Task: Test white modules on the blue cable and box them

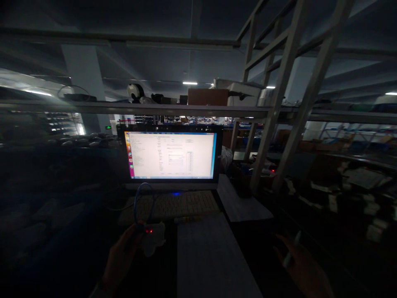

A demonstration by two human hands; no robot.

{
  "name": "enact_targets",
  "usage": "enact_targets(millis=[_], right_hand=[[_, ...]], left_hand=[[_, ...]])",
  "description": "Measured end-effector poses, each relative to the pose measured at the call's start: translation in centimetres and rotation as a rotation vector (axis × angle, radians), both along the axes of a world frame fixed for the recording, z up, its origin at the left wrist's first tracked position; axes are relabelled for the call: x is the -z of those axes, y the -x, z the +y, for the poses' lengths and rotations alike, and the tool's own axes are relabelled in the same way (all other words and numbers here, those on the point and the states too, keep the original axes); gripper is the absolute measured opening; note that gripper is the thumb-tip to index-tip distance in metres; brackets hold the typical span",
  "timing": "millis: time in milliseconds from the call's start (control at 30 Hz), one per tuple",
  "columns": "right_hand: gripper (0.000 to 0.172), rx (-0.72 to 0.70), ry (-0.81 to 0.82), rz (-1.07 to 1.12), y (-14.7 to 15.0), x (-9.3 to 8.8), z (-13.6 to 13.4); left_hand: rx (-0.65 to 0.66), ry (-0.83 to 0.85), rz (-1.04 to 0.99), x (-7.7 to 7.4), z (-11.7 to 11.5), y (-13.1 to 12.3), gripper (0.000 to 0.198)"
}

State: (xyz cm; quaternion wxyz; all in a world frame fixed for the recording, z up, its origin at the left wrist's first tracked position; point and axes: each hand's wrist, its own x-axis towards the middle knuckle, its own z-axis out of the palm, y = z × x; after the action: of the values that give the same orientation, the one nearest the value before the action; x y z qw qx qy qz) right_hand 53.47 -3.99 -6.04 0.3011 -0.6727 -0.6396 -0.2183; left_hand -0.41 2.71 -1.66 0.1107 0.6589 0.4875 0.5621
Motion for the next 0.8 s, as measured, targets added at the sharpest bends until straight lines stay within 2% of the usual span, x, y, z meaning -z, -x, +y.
enact_targets(millis=[133,500,800], right_hand=[[0.043,0.022,0.047,-0.011,-0.6,0.3,0.0],[0.046,-0.027,0.035,-0.001,-1.8,1.4,0.5],[0.046,-0.009,0.07,0.026,-1.5,1.1,0.3]], left_hand=[[0.008,-0.035,0.005,-0.1,0.0,-0.1,0.037],[0.008,-0.046,0.069,0.4,0.1,0.0,0.034],[0.018,-0.054,0.042,-0.1,-0.1,0.0,0.036]])
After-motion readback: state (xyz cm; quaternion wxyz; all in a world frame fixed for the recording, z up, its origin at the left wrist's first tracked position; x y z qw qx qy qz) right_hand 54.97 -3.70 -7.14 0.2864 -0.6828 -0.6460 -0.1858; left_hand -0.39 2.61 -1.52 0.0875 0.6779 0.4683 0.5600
